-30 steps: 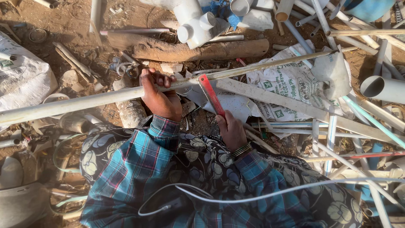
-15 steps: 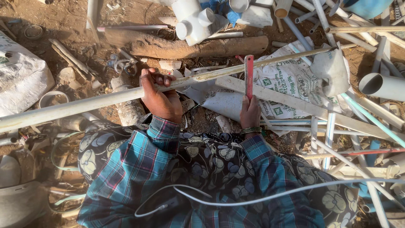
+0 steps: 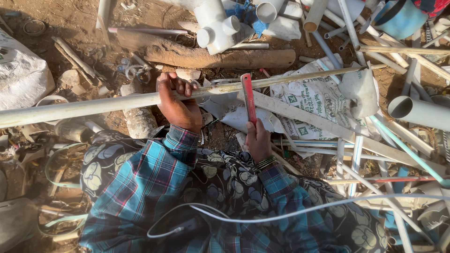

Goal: The person uses a saw blade by hand to scrape the outer surface of a white PVC pipe while sitting on the ground among a pile of plastic fittings and debris.

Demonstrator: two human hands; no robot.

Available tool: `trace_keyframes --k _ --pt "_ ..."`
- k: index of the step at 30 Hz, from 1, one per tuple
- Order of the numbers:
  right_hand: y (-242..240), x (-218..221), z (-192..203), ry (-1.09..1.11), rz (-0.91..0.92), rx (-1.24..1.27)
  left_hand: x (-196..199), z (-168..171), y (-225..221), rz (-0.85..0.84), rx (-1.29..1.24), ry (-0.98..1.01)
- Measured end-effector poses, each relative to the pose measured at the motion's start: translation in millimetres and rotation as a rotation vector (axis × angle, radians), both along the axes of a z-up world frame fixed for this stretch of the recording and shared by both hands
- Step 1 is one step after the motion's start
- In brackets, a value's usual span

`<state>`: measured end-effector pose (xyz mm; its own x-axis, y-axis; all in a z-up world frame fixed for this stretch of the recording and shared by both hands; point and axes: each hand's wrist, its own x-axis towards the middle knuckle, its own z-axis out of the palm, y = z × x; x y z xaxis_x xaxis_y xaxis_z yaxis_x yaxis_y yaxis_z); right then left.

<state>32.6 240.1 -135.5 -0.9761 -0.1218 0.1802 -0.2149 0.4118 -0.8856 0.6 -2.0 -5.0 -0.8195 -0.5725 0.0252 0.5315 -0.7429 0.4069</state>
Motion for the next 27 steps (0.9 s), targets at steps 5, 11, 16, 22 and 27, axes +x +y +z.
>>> trace_keyframes --k 5,11,16,22,27 --pt "32.6 -30.5 33.3 -0.234 -0.288 -0.027 9.0 3.2 5.7 -0.048 -0.015 0.041" --pt "13.1 3.4 40.7 -0.123 -0.035 0.080 15.9 16.7 17.1 -0.158 -0.197 0.280" --pt "54.8 -29.6 40.7 -0.246 -0.337 -0.012 12.1 22.0 12.9 -0.193 -0.229 0.326" --pt "27.4 9.7 55.2 -0.144 -0.139 0.087 14.9 22.9 12.0 -0.267 -0.323 0.389" --pt "52.7 -27.7 71.6 -0.151 -0.316 0.205 11.6 24.3 11.7 -0.221 -0.282 0.355"
